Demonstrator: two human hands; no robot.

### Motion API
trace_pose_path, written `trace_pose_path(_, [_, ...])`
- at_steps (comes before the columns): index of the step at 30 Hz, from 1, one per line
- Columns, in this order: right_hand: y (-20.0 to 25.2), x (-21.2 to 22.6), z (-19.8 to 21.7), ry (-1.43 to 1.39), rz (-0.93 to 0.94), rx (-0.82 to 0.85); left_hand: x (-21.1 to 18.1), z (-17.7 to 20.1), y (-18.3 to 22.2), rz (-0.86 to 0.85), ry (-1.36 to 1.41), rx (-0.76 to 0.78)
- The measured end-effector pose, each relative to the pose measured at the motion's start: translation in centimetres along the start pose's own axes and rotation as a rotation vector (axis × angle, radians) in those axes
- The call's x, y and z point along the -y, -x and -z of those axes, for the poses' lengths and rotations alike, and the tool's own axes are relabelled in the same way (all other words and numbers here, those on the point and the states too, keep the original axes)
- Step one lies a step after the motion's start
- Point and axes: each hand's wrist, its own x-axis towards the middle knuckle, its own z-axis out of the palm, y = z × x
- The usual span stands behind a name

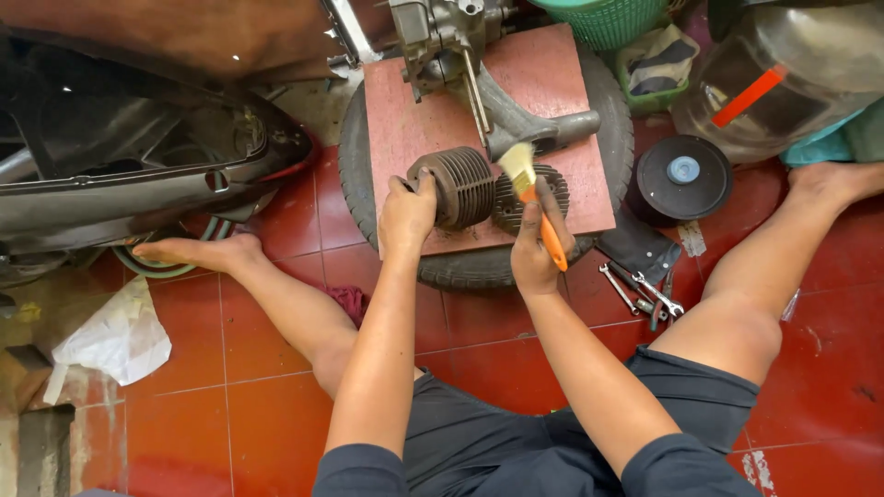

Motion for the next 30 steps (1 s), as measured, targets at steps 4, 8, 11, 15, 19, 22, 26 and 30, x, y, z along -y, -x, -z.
trace_pose_path(4, [4.6,0.0,0.5,0.01,-0.05,0.179,0.4,-0.1,-0.7,0.028,-0.012,0.024])
trace_pose_path(8, [9.3,0.7,1.5,-0.062,-0.319,0.333,1.0,-0.4,-0.6,0.025,-0.04,0.021])
trace_pose_path(11, [5.8,0.9,1.1,-0.053,-0.204,0.233,0.8,0.2,0.0,0.021,-0.041,0.05])
trace_pose_path(15, [-0.8,1.5,0.8,0.033,-0.082,0.052,0.3,0.4,-0.2,-0.029,0.011,0.004])
trace_pose_path(19, [-0.1,2.7,-0.8,0.021,-0.065,0.046,0.0,0.6,0.4,-0.028,0.005,0.011])
trace_pose_path(22, [7.1,0.2,0.1,-0.032,-0.176,0.101,0.1,0.8,0.3,-0.019,0.02,0.044])
trace_pose_path(26, [9.9,-0.9,2.0,-0.053,-0.38,0.275,1.2,-1.6,-0.1,-0.153,0.151,-0.171])
trace_pose_path(30, [6.1,-0.2,3.1,0.008,-0.376,0.179,2.7,-3.7,-1.1,-0.515,0.19,-0.475])
